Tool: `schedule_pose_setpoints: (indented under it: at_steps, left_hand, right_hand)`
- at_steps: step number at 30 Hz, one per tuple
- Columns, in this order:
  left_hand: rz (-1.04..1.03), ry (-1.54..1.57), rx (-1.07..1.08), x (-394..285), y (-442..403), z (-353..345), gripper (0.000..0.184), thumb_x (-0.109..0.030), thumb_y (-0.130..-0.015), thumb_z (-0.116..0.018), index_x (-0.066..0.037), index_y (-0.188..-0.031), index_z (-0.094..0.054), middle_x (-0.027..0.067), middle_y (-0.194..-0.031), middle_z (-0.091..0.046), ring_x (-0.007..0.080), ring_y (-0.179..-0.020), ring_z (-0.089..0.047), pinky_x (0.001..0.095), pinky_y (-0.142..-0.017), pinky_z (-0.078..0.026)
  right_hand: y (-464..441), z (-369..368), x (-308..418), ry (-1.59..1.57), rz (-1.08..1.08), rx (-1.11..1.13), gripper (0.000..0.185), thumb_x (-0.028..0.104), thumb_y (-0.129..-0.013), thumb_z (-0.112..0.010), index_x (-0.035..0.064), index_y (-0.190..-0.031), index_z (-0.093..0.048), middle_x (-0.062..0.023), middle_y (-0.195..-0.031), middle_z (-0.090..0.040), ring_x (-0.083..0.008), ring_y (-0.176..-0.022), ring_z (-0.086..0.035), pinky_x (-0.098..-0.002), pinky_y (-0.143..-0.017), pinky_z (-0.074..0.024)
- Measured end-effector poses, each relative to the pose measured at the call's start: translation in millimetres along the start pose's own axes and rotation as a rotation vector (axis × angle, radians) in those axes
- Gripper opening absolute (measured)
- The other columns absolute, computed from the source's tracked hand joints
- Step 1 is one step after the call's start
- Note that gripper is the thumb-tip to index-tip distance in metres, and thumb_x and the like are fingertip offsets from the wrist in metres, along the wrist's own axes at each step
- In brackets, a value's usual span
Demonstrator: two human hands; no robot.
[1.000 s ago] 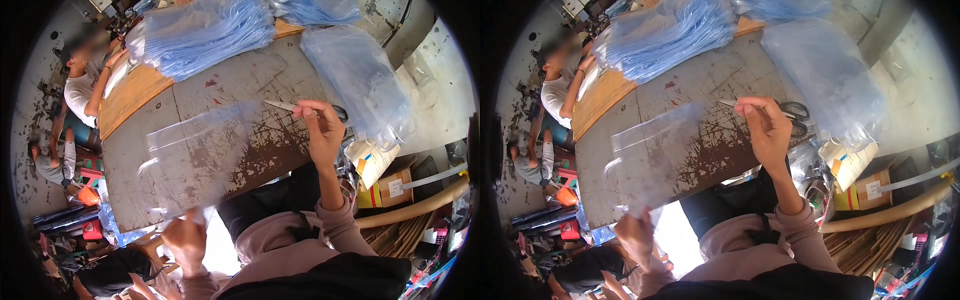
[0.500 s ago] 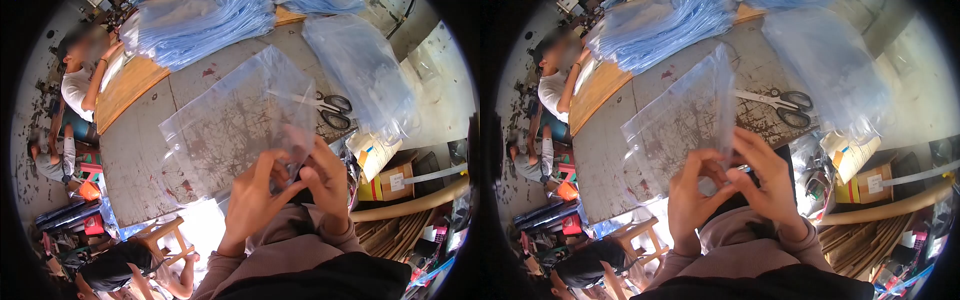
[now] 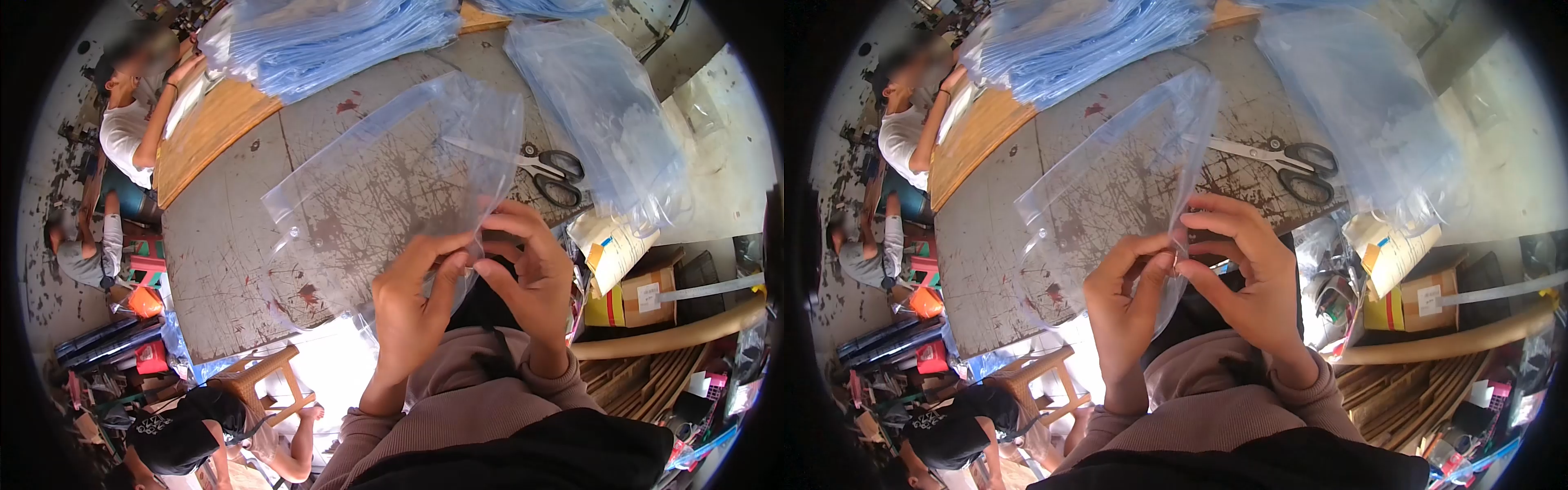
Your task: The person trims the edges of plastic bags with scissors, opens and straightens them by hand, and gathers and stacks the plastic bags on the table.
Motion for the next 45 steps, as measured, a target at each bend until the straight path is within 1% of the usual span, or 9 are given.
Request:
schedule_pose_setpoints:
  at_steps: [12, 19, 22, 24, 25, 29, 38, 40, 45]
  left_hand:
    - [0.118, 0.421, -0.162, 4, 10, 19, 0.018, -0.005, -0.091, -0.057, 0.002, -0.106, -0.061, 0.0056, -0.089, -0.063, 0.0076, -0.072, -0.055, 0.0209, -0.066, -0.045]
    - [0.101, 0.467, -0.231, 9, 13, 31, 0.019, -0.005, -0.089, -0.058, 0.002, -0.107, -0.061, 0.0076, -0.089, -0.064, 0.0097, -0.073, -0.057, 0.0214, -0.067, -0.045]
    - [0.065, 0.060, 0.020, 9, 12, 23, 0.033, -0.011, -0.084, -0.065, -0.003, -0.115, -0.058, 0.0117, -0.099, -0.062, 0.0191, -0.081, -0.060, 0.0287, -0.075, -0.047]
    - [-0.155, -0.562, 0.361, 2, 17, 0, 0.057, -0.021, -0.072, -0.075, -0.008, -0.123, -0.053, 0.0121, -0.110, -0.056, 0.0294, -0.099, -0.056, 0.0344, -0.085, -0.046]
    - [-0.134, -0.718, 0.520, 21, 25, -7, 0.077, -0.033, -0.061, -0.079, -0.017, -0.130, -0.049, 0.0129, -0.129, -0.043, 0.0350, -0.113, -0.045, 0.0423, -0.093, -0.039]
    - [-0.126, -0.776, 0.550, 36, 32, -9, 0.080, -0.035, -0.062, -0.079, -0.019, -0.133, -0.046, 0.0119, -0.135, -0.036, 0.0326, -0.119, -0.038, 0.0437, -0.097, -0.034]
    - [-0.068, -0.663, 0.555, 38, 25, -9, 0.066, -0.010, -0.070, -0.068, -0.012, -0.132, -0.046, 0.0140, -0.131, -0.035, 0.0294, -0.109, -0.043, 0.0402, -0.089, -0.038]
    - [-0.036, -0.305, 0.442, 35, 20, 3, 0.050, -0.004, -0.073, -0.063, -0.006, -0.121, -0.053, 0.0156, -0.114, -0.048, 0.0242, -0.088, -0.055, 0.0325, -0.072, -0.045]
    - [0.264, -0.108, 0.323, 63, 20, 21, 0.018, 0.002, -0.082, -0.054, 0.002, -0.099, -0.056, 0.0100, -0.082, -0.060, 0.0114, -0.062, -0.055, 0.0226, -0.055, -0.042]
  right_hand:
    - [8, 6, -5, -0.083, -0.058, -0.127, 0.006, -0.006, -0.086, -0.055, -0.0049, -0.091, -0.052, -0.0167, -0.098, -0.062, -0.0141, -0.081, -0.063, -0.0239, -0.068, -0.0551]
    - [2, 11, -13, 0.121, -0.042, -0.087, 0.006, -0.005, -0.086, -0.056, -0.0036, -0.090, -0.051, -0.0149, -0.096, -0.063, -0.0135, -0.079, -0.063, -0.0245, -0.065, -0.0551]
    - [-21, 32, -31, 0.272, -0.099, -0.168, 0.006, 0.001, -0.087, -0.057, -0.0022, -0.090, -0.053, -0.0122, -0.090, -0.064, -0.0134, -0.076, -0.063, -0.0243, -0.063, -0.0532]
    - [-43, 52, -45, 0.394, -0.117, -0.153, 0.007, 0.003, -0.086, -0.058, -0.0015, -0.090, -0.054, -0.0121, -0.087, -0.064, -0.0154, -0.074, -0.064, -0.0253, -0.062, -0.0521]
    - [-52, 55, -51, 0.577, -0.066, -0.095, 0.009, 0.004, -0.084, -0.060, -0.0010, -0.088, -0.054, -0.0127, -0.084, -0.063, -0.0195, -0.071, -0.063, -0.0279, -0.062, -0.0507]
    - [-51, 51, -53, 0.767, -0.033, -0.080, 0.018, 0.006, -0.077, -0.067, 0.0013, -0.089, -0.054, -0.0140, -0.080, -0.058, -0.0305, -0.070, -0.059, -0.0348, -0.064, -0.0457]
    - [7, 8, -48, 0.820, 0.089, -0.037, 0.028, 0.004, -0.071, -0.070, 0.0027, -0.094, -0.053, -0.0137, -0.095, -0.049, -0.0309, -0.089, -0.048, -0.0380, -0.075, -0.0415]
    - [10, -1, -40, 0.807, 0.148, 0.025, 0.028, 0.005, -0.072, -0.071, 0.0032, -0.094, -0.055, -0.0127, -0.094, -0.050, -0.0305, -0.088, -0.049, -0.0373, -0.074, -0.0420]
    - [3, -5, -46, 0.673, 0.038, 0.153, 0.027, 0.010, -0.074, -0.071, 0.0037, -0.096, -0.057, -0.0102, -0.095, -0.054, -0.0287, -0.087, -0.051, -0.0362, -0.072, -0.0434]
Point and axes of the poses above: each hand's wrist, its own y-axis away from the middle knuckle, its own z-axis out of the back of the hand, x = y × z, the point moved 10 cm from there along -y, towards the middle knuckle
